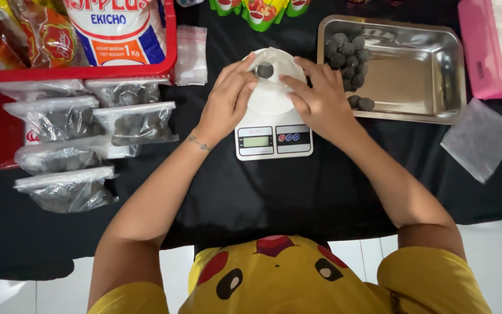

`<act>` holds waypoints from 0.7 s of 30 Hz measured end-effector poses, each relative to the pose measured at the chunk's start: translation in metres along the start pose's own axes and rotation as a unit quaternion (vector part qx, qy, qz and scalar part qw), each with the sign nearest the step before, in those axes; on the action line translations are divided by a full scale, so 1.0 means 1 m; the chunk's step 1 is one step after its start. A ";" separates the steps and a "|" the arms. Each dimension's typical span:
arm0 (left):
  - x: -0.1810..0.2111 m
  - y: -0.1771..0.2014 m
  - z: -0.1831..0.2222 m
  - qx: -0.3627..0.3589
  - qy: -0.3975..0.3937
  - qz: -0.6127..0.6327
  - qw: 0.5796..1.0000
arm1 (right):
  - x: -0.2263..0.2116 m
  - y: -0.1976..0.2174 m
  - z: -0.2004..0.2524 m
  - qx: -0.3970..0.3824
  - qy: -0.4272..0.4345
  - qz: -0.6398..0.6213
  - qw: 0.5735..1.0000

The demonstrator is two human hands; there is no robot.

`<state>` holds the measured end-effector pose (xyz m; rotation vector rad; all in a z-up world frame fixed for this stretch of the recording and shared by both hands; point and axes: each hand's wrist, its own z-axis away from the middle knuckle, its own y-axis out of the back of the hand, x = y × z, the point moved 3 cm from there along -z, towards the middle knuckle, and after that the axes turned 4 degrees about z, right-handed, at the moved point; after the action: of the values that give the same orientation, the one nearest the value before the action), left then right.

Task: Weighing small round objects on a digital scale by transferring them from a tray

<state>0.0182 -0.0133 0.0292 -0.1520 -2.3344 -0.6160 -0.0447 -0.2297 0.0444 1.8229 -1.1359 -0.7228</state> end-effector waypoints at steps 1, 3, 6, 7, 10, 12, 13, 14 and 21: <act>0.000 0.000 0.000 -0.002 0.000 0.000 1.000 | -0.001 -0.004 0.000 0.001 -0.002 0.000 1.000; -0.001 0.000 -0.001 -0.001 0.004 0.012 1.000 | -0.002 -0.007 0.000 0.067 -0.015 0.020 0.997; -0.002 -0.001 0.000 0.013 -0.019 0.015 1.000 | -0.006 0.001 -0.003 0.109 -0.014 0.030 0.993; -0.002 -0.001 0.000 0.011 -0.018 0.018 1.000 | -0.007 0.002 -0.004 0.107 -0.017 0.031 0.994; 0.000 -0.002 0.000 0.008 -0.022 0.018 1.000 | -0.008 0.007 -0.004 0.143 -0.015 0.031 0.989; -0.001 -0.002 -0.001 0.003 -0.014 0.010 1.000 | -0.007 0.005 -0.003 0.138 -0.015 0.041 0.989; -0.002 -0.003 -0.001 0.001 -0.016 0.011 1.000 | -0.007 0.004 -0.002 0.139 -0.017 0.042 0.989; -0.002 -0.003 -0.001 0.005 -0.017 0.012 1.000 | -0.006 0.004 -0.002 0.134 -0.017 0.037 0.990; -0.004 -0.004 0.000 0.009 -0.024 0.015 1.000 | 0.002 0.018 0.002 0.142 -0.045 -0.012 0.989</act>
<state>0.0204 -0.0164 0.0253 -0.1958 -2.3797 -0.5826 -0.0531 -0.2364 0.0595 2.0594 -1.3336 -0.6909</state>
